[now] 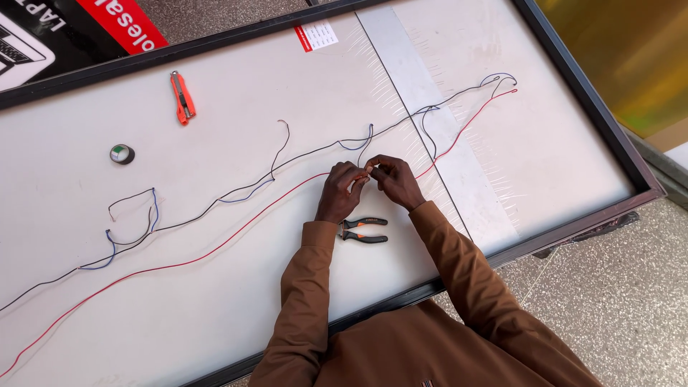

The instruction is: Connecting electrical wires on a sign panel by stripping insulation and twisting ends together using pliers.

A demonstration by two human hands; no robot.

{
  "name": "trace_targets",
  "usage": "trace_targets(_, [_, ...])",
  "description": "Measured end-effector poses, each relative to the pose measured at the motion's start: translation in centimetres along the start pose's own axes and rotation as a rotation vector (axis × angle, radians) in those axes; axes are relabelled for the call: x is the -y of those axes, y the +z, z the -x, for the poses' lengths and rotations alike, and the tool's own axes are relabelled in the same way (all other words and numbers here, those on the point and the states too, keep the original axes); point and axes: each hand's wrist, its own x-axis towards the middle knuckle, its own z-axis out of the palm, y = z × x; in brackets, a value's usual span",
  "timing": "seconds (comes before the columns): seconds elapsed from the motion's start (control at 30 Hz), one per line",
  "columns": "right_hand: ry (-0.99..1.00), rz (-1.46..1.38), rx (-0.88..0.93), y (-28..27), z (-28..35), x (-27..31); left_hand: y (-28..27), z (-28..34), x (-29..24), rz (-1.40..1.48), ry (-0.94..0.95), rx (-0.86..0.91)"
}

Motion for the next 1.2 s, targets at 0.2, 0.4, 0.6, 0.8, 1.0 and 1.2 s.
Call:
trace_targets(0.2, [0.084, -0.033, 0.034, -0.3, 0.2, 1.0, 0.4, 0.3, 0.2, -0.026, 0.021, 0.003])
trace_targets(0.4, [-0.074, 0.210, -0.132, -0.3, 1.9, 0.9, -0.8, 0.2, -0.3, 0.142, -0.137, 0.096])
trace_targets(0.6, [-0.619, 0.564, -0.470, 0.2, 5.8, 3.3, -2.0, 1.3, 2.5, 0.362, -0.354, 0.151])
trace_targets(0.8, [-0.621, 0.660, -0.402, 3.6, 8.4, 1.4, -3.4, 0.2, 0.9, 0.456, -0.498, 0.272])
trace_targets(1.0, [-0.529, 0.732, -0.369, 4.8, 6.5, 0.3, -2.9, -0.2, 1.3, 0.501, -0.607, 0.269])
trace_targets(1.2, [-0.580, 0.824, -0.473, 5.2, 4.2, -1.1, -1.6, 0.5, 1.4, 0.393, -0.547, 0.170])
